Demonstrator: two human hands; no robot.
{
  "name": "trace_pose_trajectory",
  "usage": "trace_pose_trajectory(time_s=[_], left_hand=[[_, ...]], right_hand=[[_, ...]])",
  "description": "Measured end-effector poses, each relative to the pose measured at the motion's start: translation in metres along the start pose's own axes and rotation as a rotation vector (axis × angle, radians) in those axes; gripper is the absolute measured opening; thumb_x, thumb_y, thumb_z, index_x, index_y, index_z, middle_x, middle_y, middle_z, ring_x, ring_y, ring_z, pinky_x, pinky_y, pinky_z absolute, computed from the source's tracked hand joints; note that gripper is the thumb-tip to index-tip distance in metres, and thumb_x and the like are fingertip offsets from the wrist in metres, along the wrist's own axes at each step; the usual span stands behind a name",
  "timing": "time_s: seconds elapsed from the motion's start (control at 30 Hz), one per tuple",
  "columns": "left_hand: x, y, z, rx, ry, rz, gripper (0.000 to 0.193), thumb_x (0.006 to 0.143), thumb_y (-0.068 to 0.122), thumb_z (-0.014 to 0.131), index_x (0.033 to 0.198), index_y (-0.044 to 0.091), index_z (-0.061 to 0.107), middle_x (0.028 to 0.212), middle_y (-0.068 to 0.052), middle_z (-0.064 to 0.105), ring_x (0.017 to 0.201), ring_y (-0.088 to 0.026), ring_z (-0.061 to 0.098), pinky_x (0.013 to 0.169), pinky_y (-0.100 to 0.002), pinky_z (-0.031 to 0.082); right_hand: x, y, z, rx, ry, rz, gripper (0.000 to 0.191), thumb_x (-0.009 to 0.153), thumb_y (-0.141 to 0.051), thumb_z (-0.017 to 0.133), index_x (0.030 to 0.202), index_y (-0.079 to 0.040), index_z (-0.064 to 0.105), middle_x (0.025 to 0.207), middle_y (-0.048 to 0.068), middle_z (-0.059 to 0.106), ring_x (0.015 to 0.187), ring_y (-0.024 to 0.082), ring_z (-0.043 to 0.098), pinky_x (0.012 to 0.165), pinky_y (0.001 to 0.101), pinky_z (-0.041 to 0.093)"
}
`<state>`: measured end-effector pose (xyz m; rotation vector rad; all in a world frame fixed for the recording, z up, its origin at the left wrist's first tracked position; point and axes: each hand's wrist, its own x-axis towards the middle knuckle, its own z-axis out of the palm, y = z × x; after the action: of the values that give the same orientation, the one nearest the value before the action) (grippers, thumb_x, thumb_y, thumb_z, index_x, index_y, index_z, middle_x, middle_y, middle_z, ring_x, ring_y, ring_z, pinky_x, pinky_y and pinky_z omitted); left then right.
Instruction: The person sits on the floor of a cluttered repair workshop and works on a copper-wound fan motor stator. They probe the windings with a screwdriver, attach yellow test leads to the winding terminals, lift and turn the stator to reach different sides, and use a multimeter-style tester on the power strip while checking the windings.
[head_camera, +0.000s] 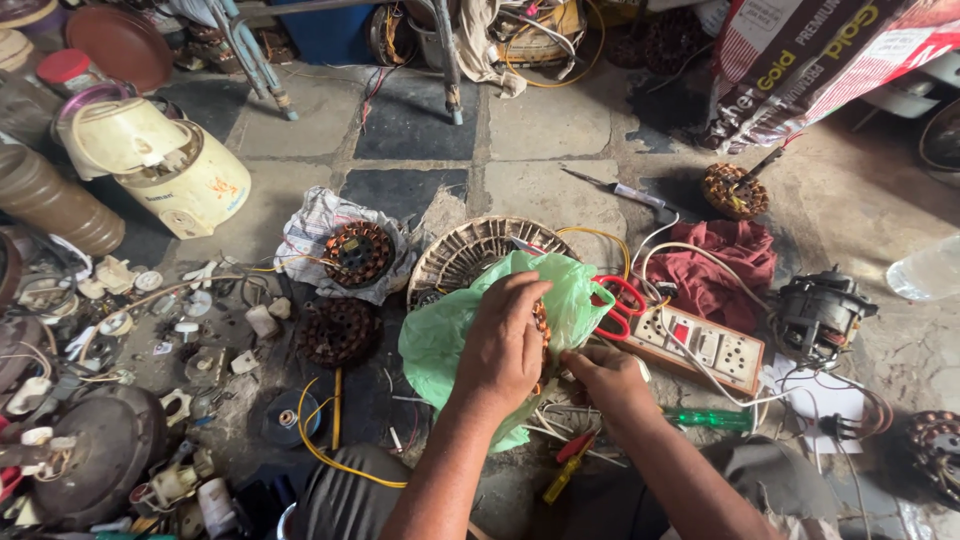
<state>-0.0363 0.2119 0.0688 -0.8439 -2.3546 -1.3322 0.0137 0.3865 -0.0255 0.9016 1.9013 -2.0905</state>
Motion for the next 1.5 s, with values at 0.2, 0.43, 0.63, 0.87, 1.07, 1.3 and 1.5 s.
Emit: trace_pose_trajectory(time_s=[0.2,0.43,0.63,0.87,1.07,1.3,1.5], left_hand=[[-0.004,-0.003,0.008,-0.021,0.035,-0.007,0.040,0.094,0.000,0.050,0.133,0.000,0.056,0.136,-0.021,0.059,0.129,-0.038,0.058,0.112,-0.045,0.048],[-0.005,0.014,0.027,-0.024,0.239,-0.076,0.047,0.099,0.008,0.058,0.144,-0.001,0.045,0.142,-0.025,0.052,0.134,-0.041,0.052,0.113,-0.048,0.043],[-0.017,0.010,0.015,0.076,0.155,-0.765,0.060,0.088,0.021,0.071,0.140,0.000,0.048,0.121,-0.023,0.066,0.110,-0.035,0.067,0.097,-0.043,0.053],[-0.018,0.008,-0.008,-0.148,0.339,-0.714,0.051,0.082,0.011,0.071,0.130,0.000,0.060,0.107,-0.018,0.076,0.094,-0.028,0.079,0.082,-0.038,0.062],[-0.010,0.062,-0.035,0.046,0.229,-0.533,0.051,0.087,0.018,0.072,0.135,0.003,0.060,0.097,-0.017,0.077,0.085,-0.028,0.078,0.076,-0.039,0.061],[-0.006,0.114,-0.052,0.058,0.346,-0.287,0.057,0.083,0.013,0.073,0.136,0.000,0.058,0.100,-0.022,0.075,0.086,-0.036,0.076,0.072,-0.042,0.060],[-0.011,0.117,-0.050,0.058,0.329,-0.284,0.056,0.083,0.012,0.073,0.136,-0.001,0.059,0.097,-0.021,0.076,0.083,-0.035,0.077,0.069,-0.040,0.061]], right_hand=[[-0.013,0.026,-0.048,0.134,0.158,0.000,0.035,0.092,-0.017,0.068,0.121,0.002,0.070,0.092,0.004,0.068,0.075,0.012,0.060,0.066,0.0310,0.054],[-0.022,0.004,-0.040,-0.052,0.039,-0.197,0.030,0.091,-0.008,0.072,0.118,0.005,0.071,0.100,0.008,0.074,0.082,0.013,0.066,0.075,0.0299,0.057],[-0.014,0.002,-0.031,-0.117,-0.012,-0.269,0.034,0.090,-0.007,0.072,0.121,0.006,0.072,0.106,0.012,0.077,0.090,0.012,0.069,0.081,0.0277,0.057],[-0.036,0.013,-0.065,0.046,0.034,-0.169,0.022,0.091,-0.006,0.070,0.110,0.004,0.068,0.096,0.012,0.071,0.083,0.018,0.068,0.076,0.0329,0.058],[-0.073,-0.046,-0.063,-0.056,-0.119,-0.316,0.016,0.087,-0.003,0.072,0.103,0.002,0.071,0.099,0.005,0.073,0.089,0.013,0.068,0.080,0.0296,0.057],[-0.096,-0.082,-0.020,-0.317,-0.145,-0.438,0.024,0.083,0.001,0.074,0.107,0.000,0.074,0.096,0.007,0.078,0.087,0.011,0.073,0.078,0.0261,0.059],[-0.098,-0.073,-0.019,-0.285,-0.092,-0.543,0.035,0.083,0.002,0.073,0.118,0.002,0.070,0.093,0.009,0.074,0.082,0.012,0.069,0.074,0.0269,0.058]])
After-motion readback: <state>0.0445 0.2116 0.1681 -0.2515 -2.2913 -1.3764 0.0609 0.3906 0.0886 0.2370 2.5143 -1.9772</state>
